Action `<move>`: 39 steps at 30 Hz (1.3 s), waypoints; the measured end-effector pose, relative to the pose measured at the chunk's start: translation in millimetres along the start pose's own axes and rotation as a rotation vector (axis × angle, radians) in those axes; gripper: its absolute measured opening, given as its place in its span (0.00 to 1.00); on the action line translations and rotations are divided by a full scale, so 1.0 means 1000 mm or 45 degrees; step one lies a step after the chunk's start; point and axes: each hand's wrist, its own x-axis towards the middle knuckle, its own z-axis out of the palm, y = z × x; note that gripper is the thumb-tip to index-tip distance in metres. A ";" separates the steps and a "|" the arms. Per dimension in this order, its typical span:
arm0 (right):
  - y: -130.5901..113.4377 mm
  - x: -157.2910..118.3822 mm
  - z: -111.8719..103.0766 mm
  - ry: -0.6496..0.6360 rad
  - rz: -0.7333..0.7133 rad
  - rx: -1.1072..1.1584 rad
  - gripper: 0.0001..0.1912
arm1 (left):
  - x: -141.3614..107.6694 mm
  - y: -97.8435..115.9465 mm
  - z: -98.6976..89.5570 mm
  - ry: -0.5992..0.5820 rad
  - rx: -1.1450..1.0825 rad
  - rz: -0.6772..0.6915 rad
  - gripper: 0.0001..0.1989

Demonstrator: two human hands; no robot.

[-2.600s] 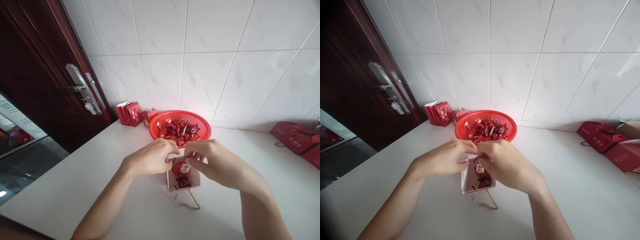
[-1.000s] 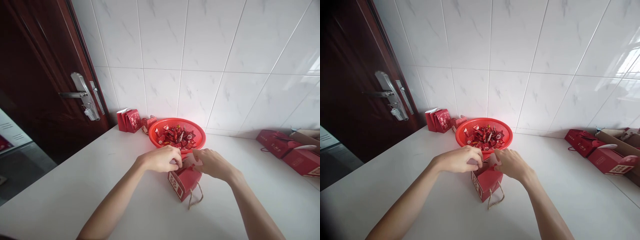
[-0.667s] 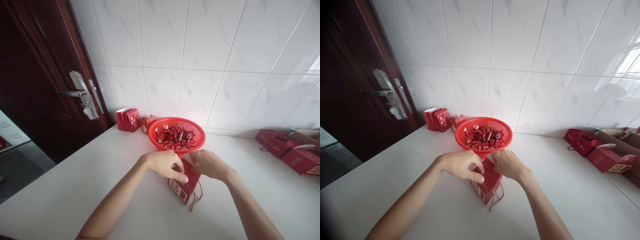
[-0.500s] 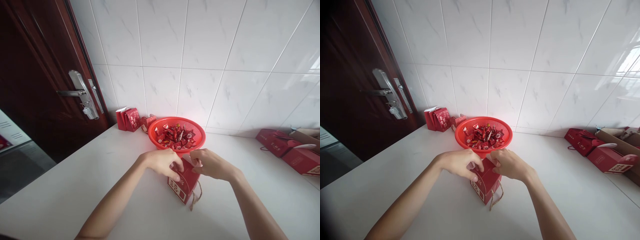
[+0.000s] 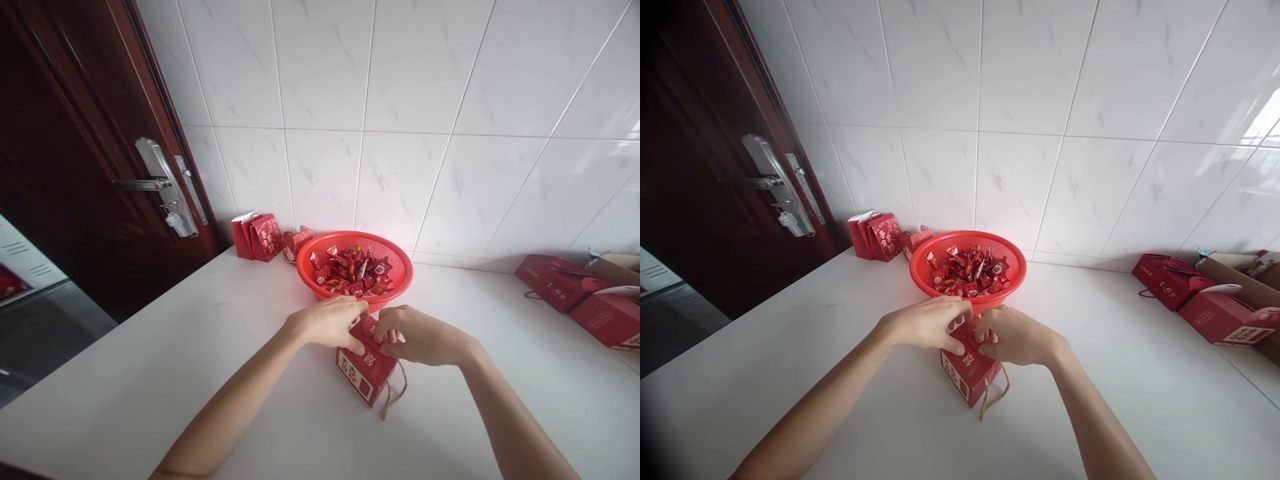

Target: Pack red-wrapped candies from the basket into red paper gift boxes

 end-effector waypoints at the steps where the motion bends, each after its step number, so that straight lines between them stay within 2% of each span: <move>1: 0.001 0.001 0.001 -0.009 -0.002 -0.009 0.08 | 0.000 0.000 0.001 -0.004 -0.011 0.028 0.22; 6: 0.003 0.001 0.000 -0.005 -0.004 -0.043 0.09 | 0.002 -0.001 0.002 -0.059 -0.086 0.190 0.17; 11: 0.009 -0.006 -0.009 0.030 0.140 -0.030 0.08 | 0.002 0.001 0.005 -0.052 -0.104 0.073 0.22; 17: 0.019 -0.010 -0.015 0.019 0.282 -0.040 0.02 | 0.001 0.009 0.011 -0.032 -0.084 -0.029 0.26; 24: 0.015 -0.010 -0.014 0.001 0.319 -0.043 0.04 | 0.002 0.016 0.014 -0.074 -0.078 -0.083 0.28; 31: 0.022 -0.012 -0.014 0.037 0.333 -0.015 0.08 | 0.003 0.015 0.014 -0.030 -0.043 -0.140 0.25; 39: 0.052 -0.019 -0.001 -0.061 0.269 0.233 0.22 | 0.006 0.014 0.013 -0.112 -0.134 -0.142 0.28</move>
